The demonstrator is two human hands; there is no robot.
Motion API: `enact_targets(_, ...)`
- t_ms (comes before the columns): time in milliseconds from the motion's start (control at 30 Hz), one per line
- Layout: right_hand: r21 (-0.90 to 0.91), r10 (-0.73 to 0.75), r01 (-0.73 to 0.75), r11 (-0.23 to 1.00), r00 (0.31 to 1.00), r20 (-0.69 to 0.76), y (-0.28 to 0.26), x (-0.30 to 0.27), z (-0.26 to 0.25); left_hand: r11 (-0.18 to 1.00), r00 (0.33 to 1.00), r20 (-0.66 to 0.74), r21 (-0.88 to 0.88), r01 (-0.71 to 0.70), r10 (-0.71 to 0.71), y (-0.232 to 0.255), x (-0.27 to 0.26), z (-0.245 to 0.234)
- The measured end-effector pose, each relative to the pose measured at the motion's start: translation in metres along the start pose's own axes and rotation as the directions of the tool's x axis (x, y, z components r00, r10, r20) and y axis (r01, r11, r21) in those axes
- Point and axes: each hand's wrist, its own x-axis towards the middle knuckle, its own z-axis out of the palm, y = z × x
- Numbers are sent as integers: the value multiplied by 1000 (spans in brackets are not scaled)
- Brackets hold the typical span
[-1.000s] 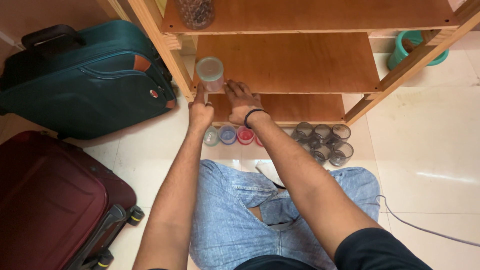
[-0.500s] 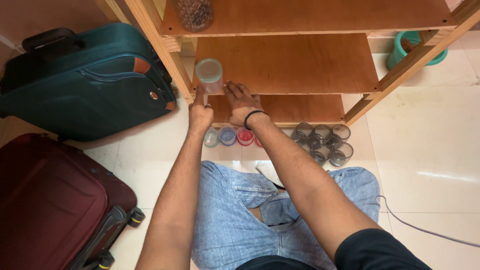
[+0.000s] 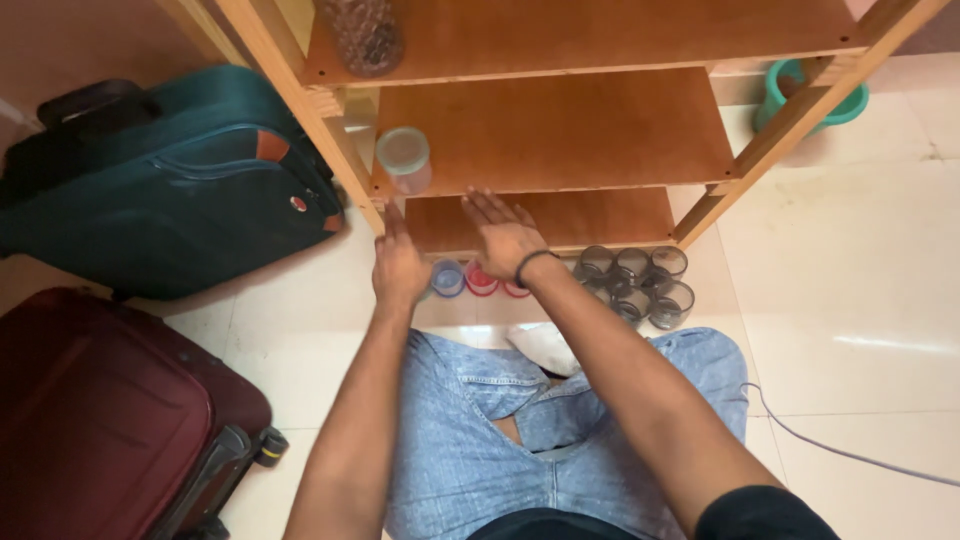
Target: The person wipes the shelves of a wooden unit with a white cloth, then cleans several small plastic containers and glass jars with lids. After wiping each item, the person places them on the shelves.
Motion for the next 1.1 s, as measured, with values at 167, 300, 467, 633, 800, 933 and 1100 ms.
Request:
enact_targets(167, 126, 113, -118, 985, 993, 44, 55, -70, 47, 990, 993, -15, -80, -115, 114, -12, -54, 55)
enact_targets(300, 287, 179, -154, 945, 982, -62, 97, -125, 87, 969, 986, 50, -198, -145, 158, -11, -89, 109)
enact_targets(467, 389, 254, -191, 901, 960, -116, 127, -161, 118, 939, 970, 159, -322, -125, 184, 13, -122, 145)
enact_targets(633, 473, 337, -220, 853, 924, -179, 133, -169, 128, 933, 969, 178, -346, -102, 172, 20, -132, 161)
enact_targets(800, 423, 347, -245, 872, 920, -183, 136, -174, 130, 901, 977, 129, -422, -99, 167, 9, -136, 171)
enact_targets(933, 452, 387, -290, 844, 911, -139, 136, -173, 130, 887, 974, 214, -461, 30, 78, 2, -141, 168)
enact_targets(1100, 458, 413, -315, 831, 902, -129, 139, -172, 133, 892, 970, 244, -444, 90, 23, 3, -141, 165)
